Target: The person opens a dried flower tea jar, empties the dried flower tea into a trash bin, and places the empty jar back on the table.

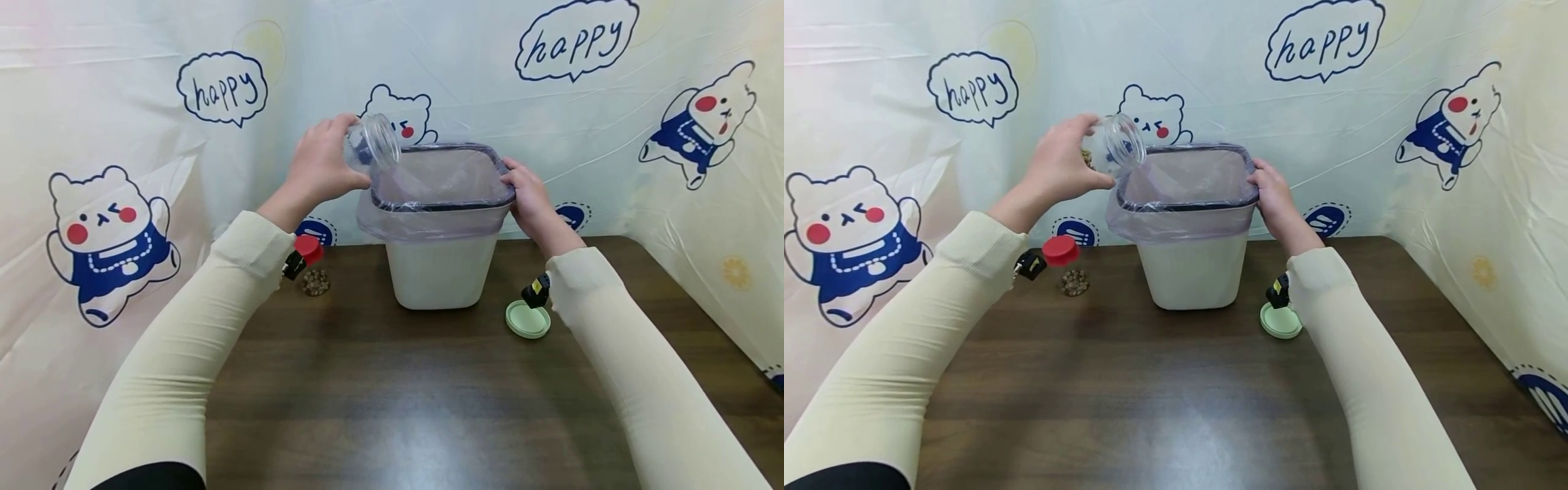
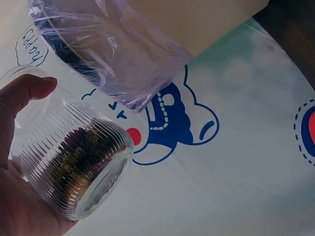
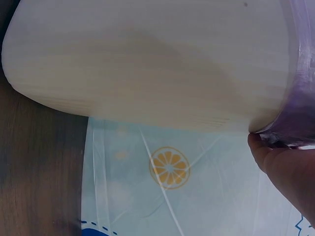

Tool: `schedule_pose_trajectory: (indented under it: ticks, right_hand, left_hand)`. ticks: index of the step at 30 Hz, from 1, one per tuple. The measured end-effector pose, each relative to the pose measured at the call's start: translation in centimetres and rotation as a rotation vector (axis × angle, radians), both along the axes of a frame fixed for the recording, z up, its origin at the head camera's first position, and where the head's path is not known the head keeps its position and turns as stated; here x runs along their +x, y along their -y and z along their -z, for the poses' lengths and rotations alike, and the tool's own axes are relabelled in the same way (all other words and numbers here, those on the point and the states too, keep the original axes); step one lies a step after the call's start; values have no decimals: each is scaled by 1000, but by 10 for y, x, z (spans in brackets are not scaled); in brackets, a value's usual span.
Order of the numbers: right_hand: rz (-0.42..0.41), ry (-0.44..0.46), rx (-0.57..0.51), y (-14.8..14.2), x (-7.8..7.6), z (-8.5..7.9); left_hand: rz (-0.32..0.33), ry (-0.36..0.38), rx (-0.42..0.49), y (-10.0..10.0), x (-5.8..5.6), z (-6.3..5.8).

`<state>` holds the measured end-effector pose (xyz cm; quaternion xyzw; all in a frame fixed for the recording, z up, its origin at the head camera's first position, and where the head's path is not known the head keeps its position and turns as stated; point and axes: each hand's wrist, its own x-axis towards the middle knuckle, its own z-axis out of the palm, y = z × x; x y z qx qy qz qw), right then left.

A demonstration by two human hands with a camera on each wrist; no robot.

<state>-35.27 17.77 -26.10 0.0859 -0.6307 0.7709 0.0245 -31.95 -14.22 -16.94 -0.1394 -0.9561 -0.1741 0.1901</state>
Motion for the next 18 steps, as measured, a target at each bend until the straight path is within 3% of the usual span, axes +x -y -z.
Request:
schedule_pose_trajectory:
  ticks: [18]
  right_hand:
    - [0,2,4,0,0,0]
  left_hand:
    - [22,-105,-201,-8,-2,1]
